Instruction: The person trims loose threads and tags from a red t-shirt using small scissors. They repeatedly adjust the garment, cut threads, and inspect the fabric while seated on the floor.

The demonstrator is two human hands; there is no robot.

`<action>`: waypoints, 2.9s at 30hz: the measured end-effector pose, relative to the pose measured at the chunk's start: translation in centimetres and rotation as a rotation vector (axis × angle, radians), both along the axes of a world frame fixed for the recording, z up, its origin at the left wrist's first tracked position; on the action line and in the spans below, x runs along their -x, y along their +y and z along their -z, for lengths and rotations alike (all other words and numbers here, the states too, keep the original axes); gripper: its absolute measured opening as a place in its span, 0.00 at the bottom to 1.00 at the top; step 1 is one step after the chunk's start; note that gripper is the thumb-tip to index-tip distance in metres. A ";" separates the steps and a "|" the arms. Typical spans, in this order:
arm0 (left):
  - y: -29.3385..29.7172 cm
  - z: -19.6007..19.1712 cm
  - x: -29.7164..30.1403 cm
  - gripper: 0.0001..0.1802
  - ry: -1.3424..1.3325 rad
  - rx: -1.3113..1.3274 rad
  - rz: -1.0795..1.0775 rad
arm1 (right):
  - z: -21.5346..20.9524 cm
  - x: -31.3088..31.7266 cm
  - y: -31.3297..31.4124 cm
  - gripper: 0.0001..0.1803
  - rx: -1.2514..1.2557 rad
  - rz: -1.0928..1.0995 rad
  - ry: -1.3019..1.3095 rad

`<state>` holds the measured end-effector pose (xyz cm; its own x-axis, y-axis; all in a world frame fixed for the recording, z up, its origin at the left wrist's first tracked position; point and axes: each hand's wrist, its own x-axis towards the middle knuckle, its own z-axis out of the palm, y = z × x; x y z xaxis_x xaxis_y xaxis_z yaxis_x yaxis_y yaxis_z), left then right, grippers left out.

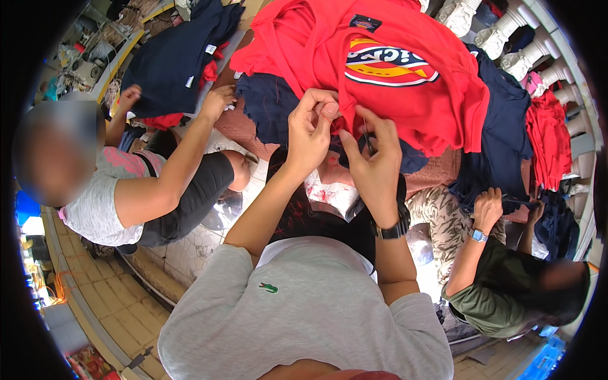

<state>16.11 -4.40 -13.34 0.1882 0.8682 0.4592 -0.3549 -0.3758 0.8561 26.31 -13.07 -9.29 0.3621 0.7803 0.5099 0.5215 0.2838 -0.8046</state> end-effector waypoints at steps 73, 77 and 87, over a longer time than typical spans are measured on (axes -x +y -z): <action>0.7 -3.4 2.4 0.04 0.316 -0.004 0.072 | -0.9 -0.6 1.4 0.11 -0.058 -0.061 -0.115; 0.3 -3.6 1.2 0.04 0.000 0.118 0.117 | -0.7 -1.1 1.6 0.14 -0.086 -0.058 -0.115; 0.8 -2.4 1.6 0.06 0.201 0.013 0.172 | -0.4 -1.1 1.3 0.12 -0.096 -0.058 -0.135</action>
<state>14.51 -3.64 -10.97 0.4197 0.8213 0.3865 -0.2346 -0.3131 0.9203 27.42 -11.74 -8.85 0.2414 0.7430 0.6243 0.6033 0.3890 -0.6962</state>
